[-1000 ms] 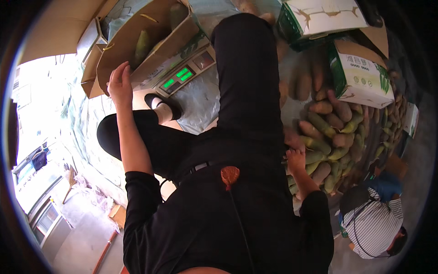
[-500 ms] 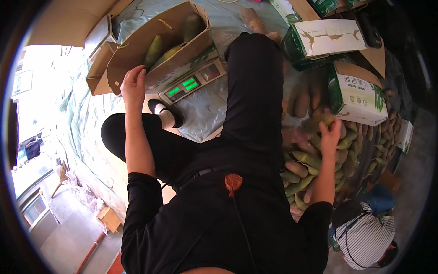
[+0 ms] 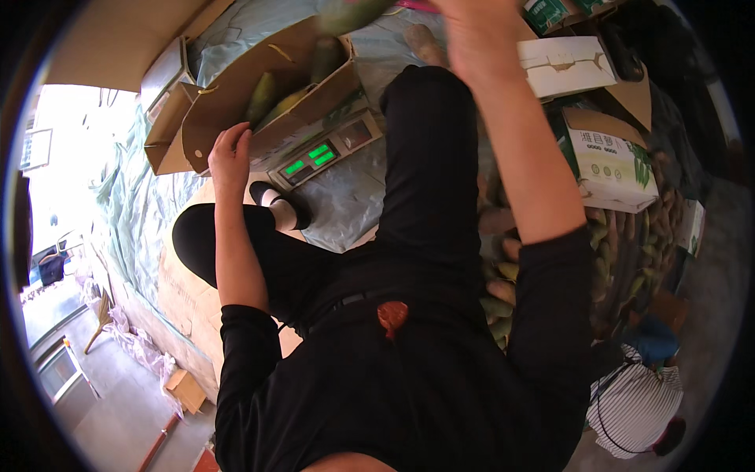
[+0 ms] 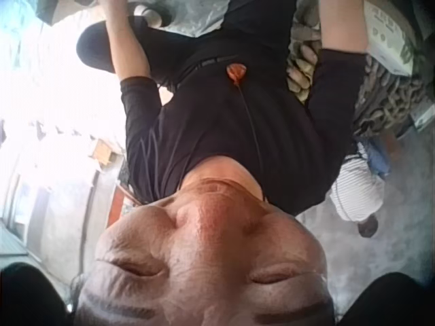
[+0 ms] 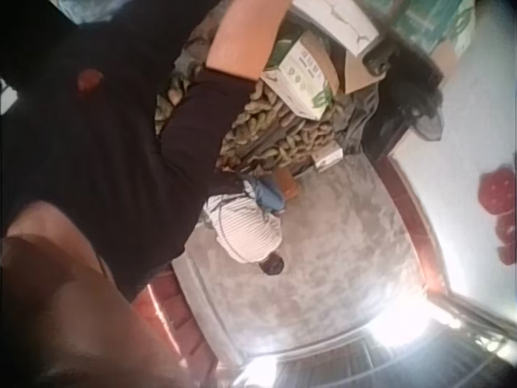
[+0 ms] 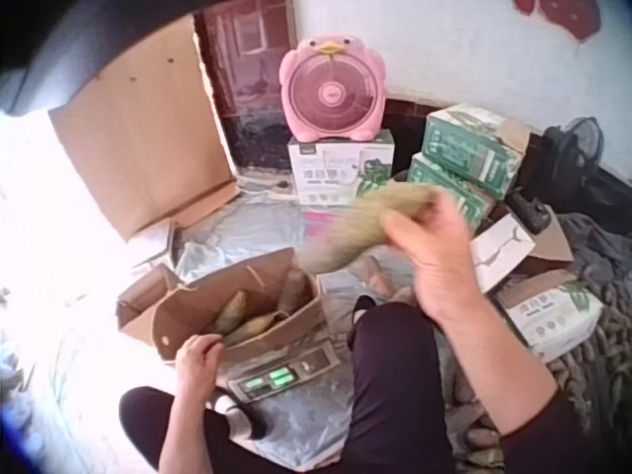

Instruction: Sort produce from a pile on the floor, weigh them on a digital scale, and pack them into cardboard boxes.

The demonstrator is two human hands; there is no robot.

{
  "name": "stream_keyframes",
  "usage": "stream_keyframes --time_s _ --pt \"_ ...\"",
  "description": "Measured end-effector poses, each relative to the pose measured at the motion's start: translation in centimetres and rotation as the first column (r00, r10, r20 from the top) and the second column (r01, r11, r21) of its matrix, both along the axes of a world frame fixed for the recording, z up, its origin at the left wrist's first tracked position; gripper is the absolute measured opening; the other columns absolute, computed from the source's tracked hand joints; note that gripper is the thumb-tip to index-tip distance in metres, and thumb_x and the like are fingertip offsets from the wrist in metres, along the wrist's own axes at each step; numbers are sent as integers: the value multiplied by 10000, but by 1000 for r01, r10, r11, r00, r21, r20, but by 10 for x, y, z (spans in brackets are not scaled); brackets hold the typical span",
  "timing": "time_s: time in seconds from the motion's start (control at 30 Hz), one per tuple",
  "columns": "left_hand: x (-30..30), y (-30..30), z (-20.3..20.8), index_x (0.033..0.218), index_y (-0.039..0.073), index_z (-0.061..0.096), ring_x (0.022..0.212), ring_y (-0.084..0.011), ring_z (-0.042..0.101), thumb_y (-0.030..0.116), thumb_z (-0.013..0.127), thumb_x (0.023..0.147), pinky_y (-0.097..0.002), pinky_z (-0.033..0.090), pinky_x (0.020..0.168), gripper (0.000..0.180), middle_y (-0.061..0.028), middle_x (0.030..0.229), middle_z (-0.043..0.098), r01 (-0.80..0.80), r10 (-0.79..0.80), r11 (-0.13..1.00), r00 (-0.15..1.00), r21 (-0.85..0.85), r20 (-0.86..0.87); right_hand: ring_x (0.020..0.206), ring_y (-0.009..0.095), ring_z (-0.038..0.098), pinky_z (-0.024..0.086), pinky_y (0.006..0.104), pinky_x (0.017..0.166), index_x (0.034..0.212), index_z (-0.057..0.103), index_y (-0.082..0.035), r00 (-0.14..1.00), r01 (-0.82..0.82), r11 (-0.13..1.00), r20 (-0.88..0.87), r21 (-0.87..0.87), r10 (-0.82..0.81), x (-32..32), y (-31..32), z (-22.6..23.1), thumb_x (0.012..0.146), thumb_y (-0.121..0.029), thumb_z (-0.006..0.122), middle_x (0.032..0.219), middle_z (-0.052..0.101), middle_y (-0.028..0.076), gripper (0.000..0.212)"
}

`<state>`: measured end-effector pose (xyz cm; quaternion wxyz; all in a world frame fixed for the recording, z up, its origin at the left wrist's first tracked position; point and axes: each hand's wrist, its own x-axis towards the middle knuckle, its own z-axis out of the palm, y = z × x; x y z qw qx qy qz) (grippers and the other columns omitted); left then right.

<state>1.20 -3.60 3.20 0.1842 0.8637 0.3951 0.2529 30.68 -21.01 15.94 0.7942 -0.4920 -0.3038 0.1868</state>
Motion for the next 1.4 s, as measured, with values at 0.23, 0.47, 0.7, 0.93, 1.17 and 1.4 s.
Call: stream_keyframes --time_s 0.23,0.47,0.7,0.93,1.17,1.4 --pt "-4 2 -2 947 65 666 831 -281 620 160 607 831 -350 477 739 161 -114 879 637 7 -6 1000 999 -29 37 947 131 555 444 253 824 1122 499 15 990 -111 940 42 -324 131 26 -9 -77 849 -63 595 1051 586 80 300" --pt "-3 9 -13 961 75 671 856 -256 630 165 612 841 -324 482 760 161 -105 909 648 49 -49 999 999 8 11 805 103 586 462 242 669 1003 630 -64 973 143 570 8 -809 -232 60 -180 -182 780 -164 695 905 649 17 252" --pt "-1 9 -14 1003 69 672 907 -195 633 163 588 869 -297 479 799 185 -84 967 660 15 -15 997 1000 -76 8 797 252 651 503 353 716 907 640 -35 984 143 185 120 -972 -128 1 -358 -330 731 -153 699 839 664 143 220" --pt "-2 12 -20 1015 74 676 889 -183 630 202 588 882 -297 481 798 204 -78 983 660 1 -1 999 1000 -46 2 611 185 596 489 320 586 867 608 -48 930 -76 169 -131 -983 -343 -77 -417 -362 762 -85 661 784 618 71 123" --pt "-2 17 -27 1016 38 670 889 -153 624 190 588 889 -268 483 803 214 -72 988 658 -19 19 999 1000 -28 3 836 281 623 494 387 745 940 597 -65 996 59 -272 37 -960 87 -116 -413 -359 748 -149 674 891 628 147 224" --pt "-12 25 -36 1032 10 655 900 -142 626 155 561 907 -259 488 804 213 -90 976 660 -28 38 994 995 -106 93 1141 281 456 418 422 858 1101 542 -114 863 217 -537 -96 -815 496 -113 -385 -330 746 -170 649 1159 527 81 375"
